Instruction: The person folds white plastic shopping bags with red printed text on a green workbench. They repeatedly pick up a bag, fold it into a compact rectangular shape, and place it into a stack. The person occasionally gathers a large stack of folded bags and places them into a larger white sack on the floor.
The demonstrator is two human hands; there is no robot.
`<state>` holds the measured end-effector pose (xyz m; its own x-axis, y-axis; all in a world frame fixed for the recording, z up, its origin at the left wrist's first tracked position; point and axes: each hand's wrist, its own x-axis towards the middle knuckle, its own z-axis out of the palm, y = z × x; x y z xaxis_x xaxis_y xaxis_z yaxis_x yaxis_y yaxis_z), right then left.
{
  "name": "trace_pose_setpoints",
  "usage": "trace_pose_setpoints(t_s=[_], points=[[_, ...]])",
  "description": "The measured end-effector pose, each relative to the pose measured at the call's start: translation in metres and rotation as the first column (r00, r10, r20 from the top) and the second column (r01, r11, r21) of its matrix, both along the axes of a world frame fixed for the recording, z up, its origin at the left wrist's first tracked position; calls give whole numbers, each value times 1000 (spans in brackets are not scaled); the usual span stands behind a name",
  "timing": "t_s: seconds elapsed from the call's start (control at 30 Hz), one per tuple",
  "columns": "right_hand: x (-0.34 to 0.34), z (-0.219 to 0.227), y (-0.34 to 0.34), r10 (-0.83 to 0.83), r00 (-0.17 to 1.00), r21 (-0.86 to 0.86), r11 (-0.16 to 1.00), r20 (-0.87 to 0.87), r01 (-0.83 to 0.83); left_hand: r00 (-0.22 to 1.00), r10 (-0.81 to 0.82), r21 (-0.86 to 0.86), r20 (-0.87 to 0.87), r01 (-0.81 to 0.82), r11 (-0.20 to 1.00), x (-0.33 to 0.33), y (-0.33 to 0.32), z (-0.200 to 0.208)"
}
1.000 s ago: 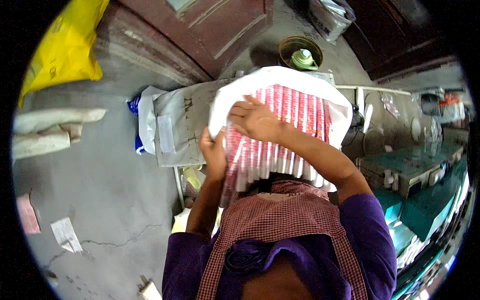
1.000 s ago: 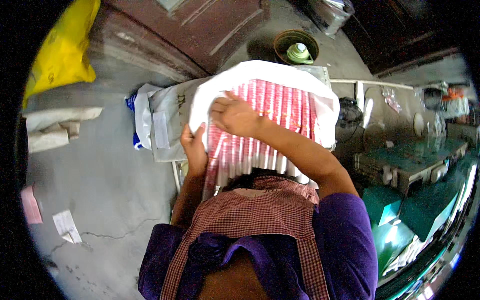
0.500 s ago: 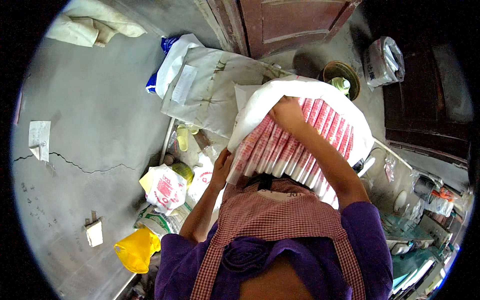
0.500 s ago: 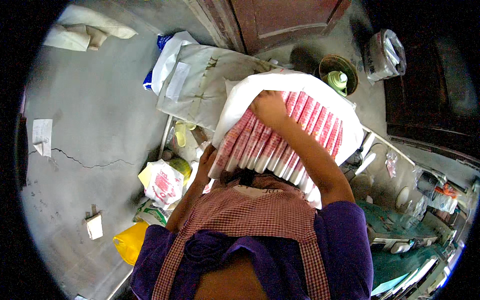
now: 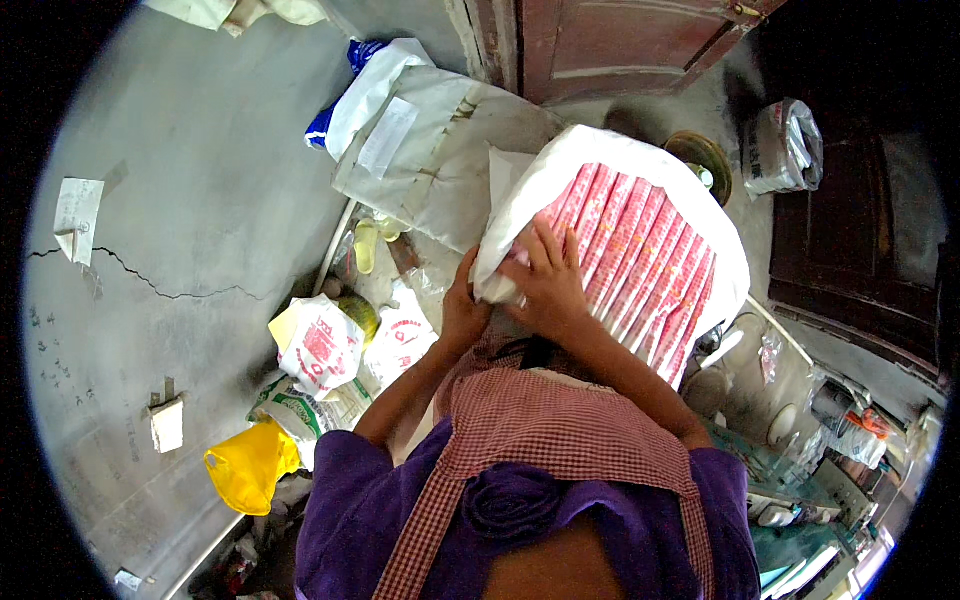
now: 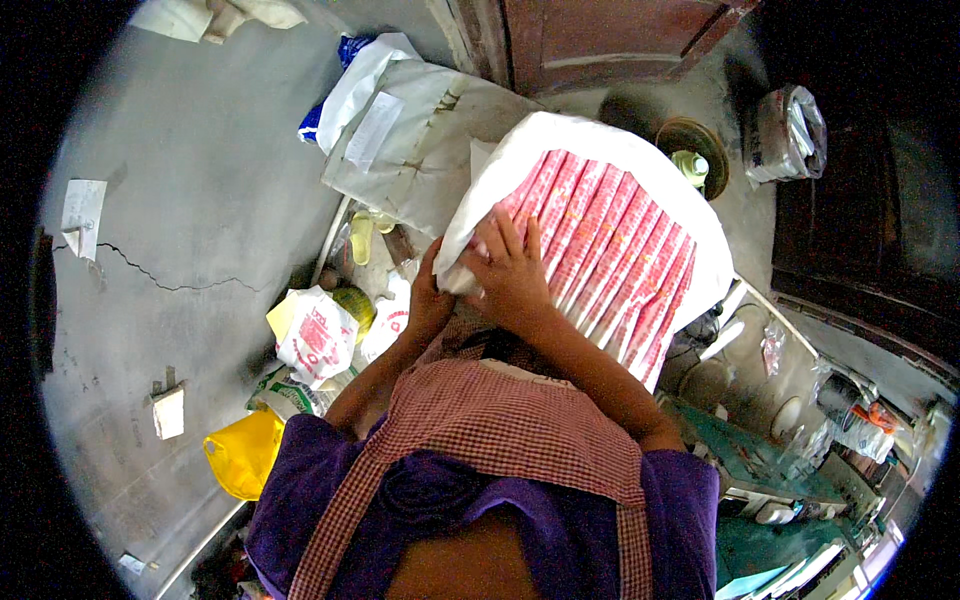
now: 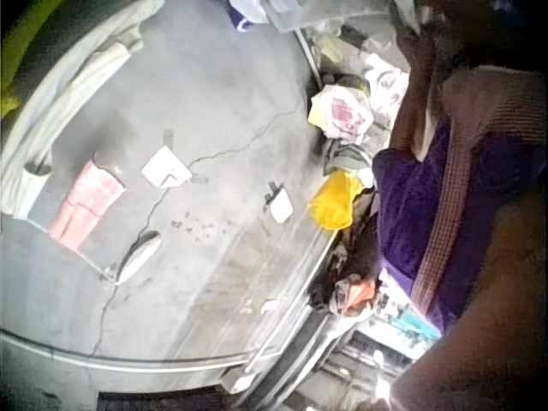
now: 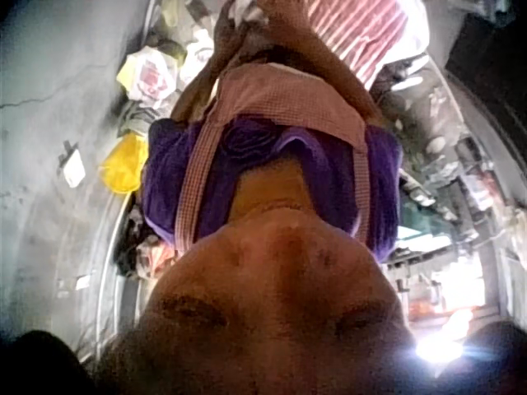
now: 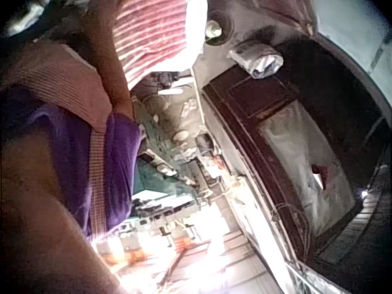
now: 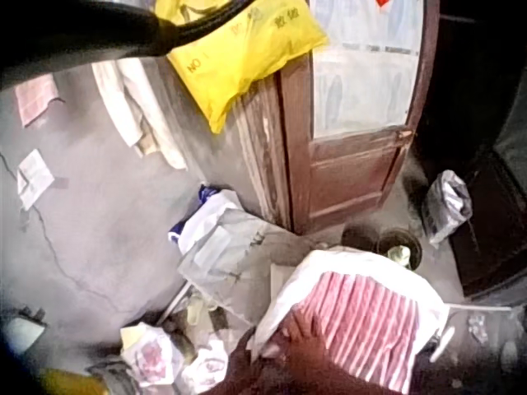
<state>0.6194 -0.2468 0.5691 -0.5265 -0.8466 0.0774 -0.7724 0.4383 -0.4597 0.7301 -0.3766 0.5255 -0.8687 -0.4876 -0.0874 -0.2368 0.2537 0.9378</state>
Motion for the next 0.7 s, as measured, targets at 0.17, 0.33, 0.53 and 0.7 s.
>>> trace_pose_setpoints(t_s=[0.17,0.33,0.53,0.7], points=[[-2,-6,-28,187,962,477,876,-196,-73,991,-15,114,131,0,994,3,14,65],[-17,10,-24,254,966,427,880,-53,-208,990,-75,-40,121,80,996,0,-1,51],[-35,28,126,-437,788,-470,636,434,612,867,-418,-305,-273,334,892,-52,-25,83],[53,-38,284,-395,70,-206,-314,916,927,199,-969,-570,-147,784,247,-120,80,98]])
